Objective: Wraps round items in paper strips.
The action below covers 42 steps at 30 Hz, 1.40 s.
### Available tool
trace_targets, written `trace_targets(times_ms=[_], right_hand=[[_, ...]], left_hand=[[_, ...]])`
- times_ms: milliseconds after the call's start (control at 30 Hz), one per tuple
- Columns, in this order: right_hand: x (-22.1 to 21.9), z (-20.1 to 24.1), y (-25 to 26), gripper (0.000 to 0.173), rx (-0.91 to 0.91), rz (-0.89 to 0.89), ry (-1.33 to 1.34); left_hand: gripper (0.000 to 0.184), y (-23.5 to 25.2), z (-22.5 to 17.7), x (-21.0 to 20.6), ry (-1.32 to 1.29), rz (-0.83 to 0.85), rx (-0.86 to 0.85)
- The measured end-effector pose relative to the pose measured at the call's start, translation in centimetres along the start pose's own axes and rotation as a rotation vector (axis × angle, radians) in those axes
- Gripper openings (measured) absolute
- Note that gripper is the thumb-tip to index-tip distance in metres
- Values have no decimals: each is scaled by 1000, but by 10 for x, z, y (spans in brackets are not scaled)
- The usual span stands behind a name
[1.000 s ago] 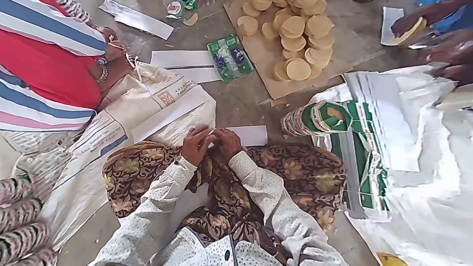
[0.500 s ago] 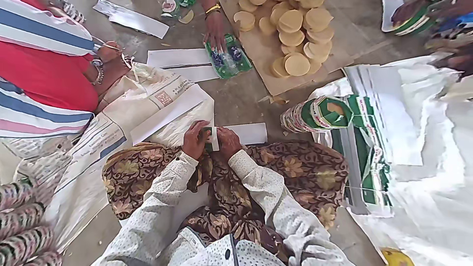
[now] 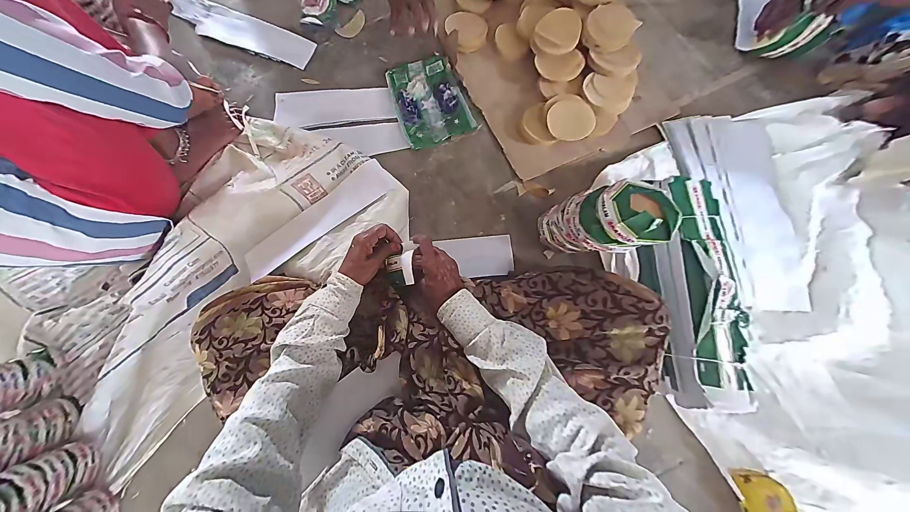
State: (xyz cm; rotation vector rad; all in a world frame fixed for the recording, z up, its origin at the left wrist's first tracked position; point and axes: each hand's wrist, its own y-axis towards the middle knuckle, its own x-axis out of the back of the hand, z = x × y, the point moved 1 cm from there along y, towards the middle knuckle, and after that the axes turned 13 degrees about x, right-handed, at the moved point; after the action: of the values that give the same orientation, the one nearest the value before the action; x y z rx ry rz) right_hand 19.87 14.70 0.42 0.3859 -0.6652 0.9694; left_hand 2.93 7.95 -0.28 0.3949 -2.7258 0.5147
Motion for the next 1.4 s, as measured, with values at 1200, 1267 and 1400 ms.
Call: trace_targets(times_ms=[1200,1267,1400], right_hand=[[19,-4,3,73,-149,-135,6],[31,1,-18,77,-138,-392,83],[24,22,-52,34,-373,-474,855]], left_hand=[[20,-11,-13,-31,432,-268,-328],[22,0,-26,-23,248,-389,-222],[14,18,-62,-17,-440,-623,-208]])
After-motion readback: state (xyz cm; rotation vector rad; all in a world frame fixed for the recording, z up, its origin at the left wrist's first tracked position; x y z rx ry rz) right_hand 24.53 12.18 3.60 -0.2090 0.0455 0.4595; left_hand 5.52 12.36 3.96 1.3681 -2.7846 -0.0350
